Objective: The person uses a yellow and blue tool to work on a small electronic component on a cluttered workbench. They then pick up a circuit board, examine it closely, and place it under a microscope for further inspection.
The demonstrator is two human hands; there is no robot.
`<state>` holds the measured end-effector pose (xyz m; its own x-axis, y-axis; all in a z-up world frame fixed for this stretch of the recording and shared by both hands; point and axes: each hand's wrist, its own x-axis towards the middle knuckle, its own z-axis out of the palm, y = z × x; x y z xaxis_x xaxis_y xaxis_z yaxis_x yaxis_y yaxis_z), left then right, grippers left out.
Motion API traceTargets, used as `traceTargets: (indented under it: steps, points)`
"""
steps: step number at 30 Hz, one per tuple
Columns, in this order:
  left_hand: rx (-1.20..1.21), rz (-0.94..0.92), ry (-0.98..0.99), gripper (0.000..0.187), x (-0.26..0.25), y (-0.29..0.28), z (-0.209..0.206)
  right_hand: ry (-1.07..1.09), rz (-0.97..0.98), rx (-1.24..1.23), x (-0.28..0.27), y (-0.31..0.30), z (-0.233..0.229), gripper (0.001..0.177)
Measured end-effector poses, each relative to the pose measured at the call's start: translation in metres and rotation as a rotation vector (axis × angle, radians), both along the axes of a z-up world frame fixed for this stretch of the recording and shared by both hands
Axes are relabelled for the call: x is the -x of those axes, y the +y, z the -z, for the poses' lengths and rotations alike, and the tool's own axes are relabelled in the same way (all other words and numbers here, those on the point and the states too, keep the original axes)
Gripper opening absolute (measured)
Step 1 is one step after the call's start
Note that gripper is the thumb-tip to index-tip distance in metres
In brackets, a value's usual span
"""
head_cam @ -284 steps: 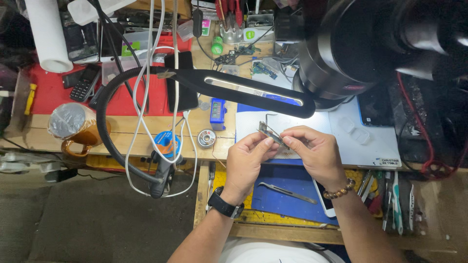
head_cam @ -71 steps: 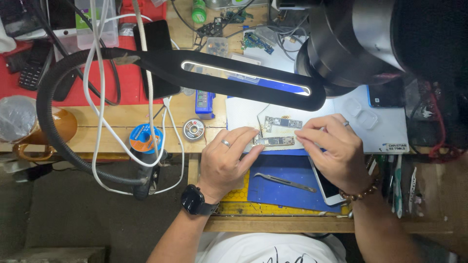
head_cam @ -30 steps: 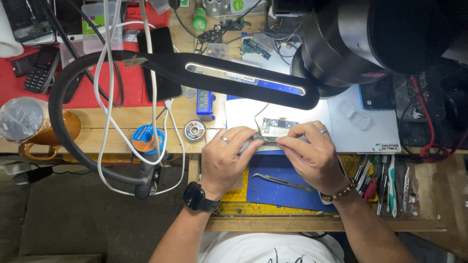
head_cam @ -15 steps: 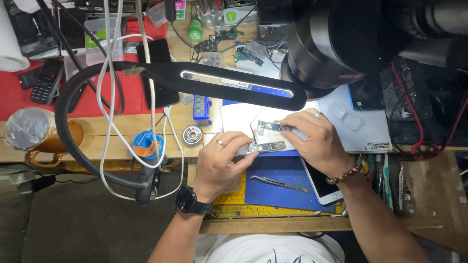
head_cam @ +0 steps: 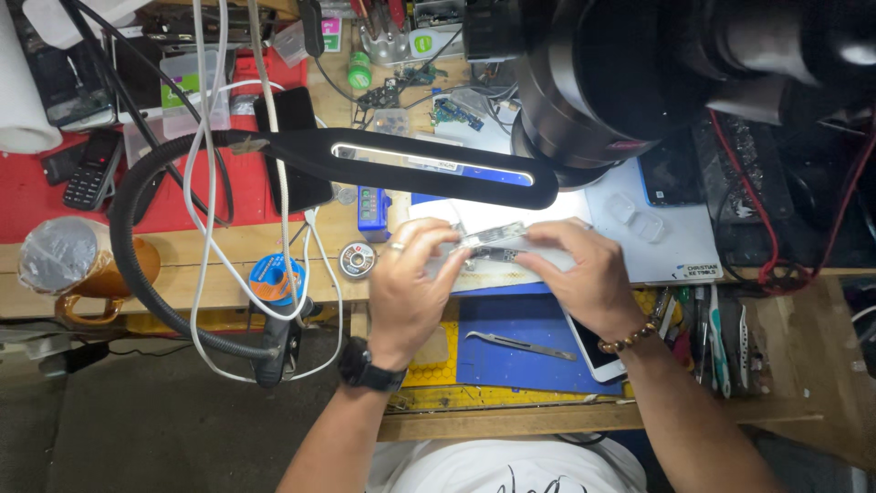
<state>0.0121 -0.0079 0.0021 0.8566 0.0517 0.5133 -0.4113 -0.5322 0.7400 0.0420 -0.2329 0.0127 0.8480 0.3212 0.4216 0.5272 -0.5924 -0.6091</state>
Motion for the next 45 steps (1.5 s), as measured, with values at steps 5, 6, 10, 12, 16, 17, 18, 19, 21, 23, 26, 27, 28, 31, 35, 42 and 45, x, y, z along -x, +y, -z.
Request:
traceTargets:
  steps: [5, 6, 10, 12, 16, 17, 18, 19, 21, 23, 26, 27, 28, 31, 35, 42, 45]
  points:
    - [-0.084, 0.010, -0.073, 0.016, -0.027, -0.022, -0.005, 0.075, 0.205, -0.094, -0.010, -0.007, 0.002, 0.029]
    - [-0.092, 0.017, -0.042, 0.016, -0.031, -0.025, -0.005, 0.102, 0.243, -0.121, -0.011, -0.007, 0.003, 0.030]
    - [-0.135, 0.017, 0.017, 0.017, -0.046, -0.029, -0.002, -0.026, 0.241, -0.068, -0.019, -0.011, 0.005, 0.023]
    - [-0.140, 0.016, 0.057, 0.017, -0.048, -0.030, 0.004, -0.059, 0.213, -0.085, -0.021, -0.010, 0.008, 0.021]
    - [-0.112, 0.034, 0.037, 0.015, -0.050, -0.027, 0.011, -0.046, 0.249, -0.068, -0.022, -0.005, 0.011, 0.017]
    - [-0.109, 0.028, 0.035, 0.015, -0.051, -0.027, 0.011, -0.058, 0.260, -0.062, -0.021, -0.004, 0.011, 0.016]
    - [-0.105, 0.022, 0.033, 0.015, -0.051, -0.027, 0.011, -0.069, 0.270, -0.056, -0.021, -0.003, 0.011, 0.016]
    - [-0.090, 0.025, 0.055, 0.015, -0.051, -0.027, 0.010, -0.105, 0.263, -0.049, -0.020, -0.002, 0.011, 0.015]
    - [-0.059, 0.034, 0.094, 0.016, -0.051, -0.027, 0.008, -0.179, 0.253, -0.034, -0.020, 0.000, 0.010, 0.013]
    - [-0.076, 0.029, 0.091, 0.016, -0.051, -0.028, 0.008, -0.203, 0.260, -0.019, -0.019, 0.000, 0.010, 0.012]
    - [-0.080, 0.019, 0.079, 0.015, -0.051, -0.028, 0.010, -0.198, 0.279, -0.017, -0.019, 0.003, 0.011, 0.012]
    - [-0.079, 0.018, 0.072, 0.014, -0.051, -0.028, 0.012, -0.191, 0.290, -0.020, -0.019, 0.003, 0.012, 0.012]
    - [-0.096, 0.015, 0.066, 0.015, -0.053, -0.029, 0.013, -0.190, 0.288, -0.027, -0.019, 0.002, 0.012, 0.012]
    - [-0.113, 0.016, 0.029, 0.019, -0.052, -0.030, 0.007, -0.176, 0.299, -0.053, -0.019, -0.001, 0.010, 0.011]
    - [-0.090, -0.003, 0.214, 0.022, -0.054, -0.035, -0.001, -0.183, 0.335, -0.056, -0.021, -0.003, 0.005, 0.010]
    - [-0.142, -0.019, 0.170, 0.022, -0.054, -0.037, 0.008, -0.219, 0.340, -0.061, -0.018, -0.006, 0.009, 0.010]
    - [-0.143, -0.022, 0.180, 0.023, -0.054, -0.039, 0.006, -0.203, 0.354, -0.059, -0.017, -0.005, 0.008, 0.009]
